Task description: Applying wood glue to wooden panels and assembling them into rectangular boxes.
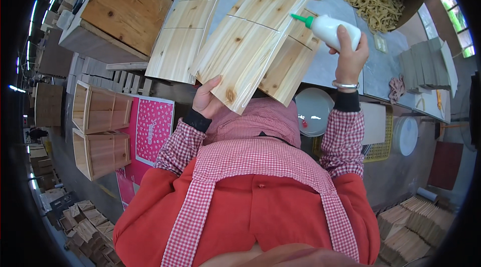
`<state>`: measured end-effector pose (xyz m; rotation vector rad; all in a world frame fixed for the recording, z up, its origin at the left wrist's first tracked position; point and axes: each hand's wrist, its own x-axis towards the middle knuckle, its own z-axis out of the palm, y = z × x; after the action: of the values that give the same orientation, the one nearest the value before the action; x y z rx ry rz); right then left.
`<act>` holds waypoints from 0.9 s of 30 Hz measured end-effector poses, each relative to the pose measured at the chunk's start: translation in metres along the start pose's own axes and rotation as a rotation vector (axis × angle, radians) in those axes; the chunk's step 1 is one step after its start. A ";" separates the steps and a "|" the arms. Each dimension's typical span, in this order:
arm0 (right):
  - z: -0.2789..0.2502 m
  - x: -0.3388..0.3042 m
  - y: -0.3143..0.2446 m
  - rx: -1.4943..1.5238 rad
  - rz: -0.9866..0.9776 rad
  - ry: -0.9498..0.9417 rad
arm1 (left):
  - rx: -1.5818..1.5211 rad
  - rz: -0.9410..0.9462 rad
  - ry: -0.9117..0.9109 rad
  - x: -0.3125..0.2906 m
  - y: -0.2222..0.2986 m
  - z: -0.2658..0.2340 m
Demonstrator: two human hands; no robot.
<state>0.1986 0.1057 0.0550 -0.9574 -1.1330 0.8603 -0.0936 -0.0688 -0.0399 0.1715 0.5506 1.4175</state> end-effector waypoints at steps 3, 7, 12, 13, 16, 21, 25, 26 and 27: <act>-0.002 -0.018 -0.007 -0.023 0.074 -0.131 | -0.007 0.027 -0.009 0.000 0.001 0.001; -0.002 -0.040 -0.009 0.068 0.101 -0.100 | 0.125 0.212 0.069 -0.003 0.007 -0.011; -0.007 -0.048 -0.024 0.313 0.044 0.074 | 0.101 0.411 -0.012 -0.047 0.053 -0.008; -0.011 -0.048 -0.025 0.330 0.027 0.067 | 0.124 0.474 -0.047 -0.052 0.068 -0.006; -0.024 -0.047 -0.029 0.354 0.000 0.155 | 0.003 0.551 -0.176 -0.065 0.126 0.045; -0.036 -0.049 -0.022 0.363 0.023 0.194 | 0.292 0.843 -0.218 -0.009 0.255 0.192; -0.032 -0.049 -0.010 0.342 0.079 0.248 | 1.850 1.446 0.071 0.082 0.411 0.227; -0.035 -0.052 -0.001 0.333 0.109 0.315 | 1.846 1.350 0.051 0.120 0.428 0.254; -0.037 -0.055 -0.003 0.299 0.105 0.315 | 1.858 1.341 0.087 0.139 0.447 0.287</act>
<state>0.2235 0.0474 0.0342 -0.8707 -0.6679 0.8975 -0.3507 0.1986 0.3650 2.2854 1.8948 1.5813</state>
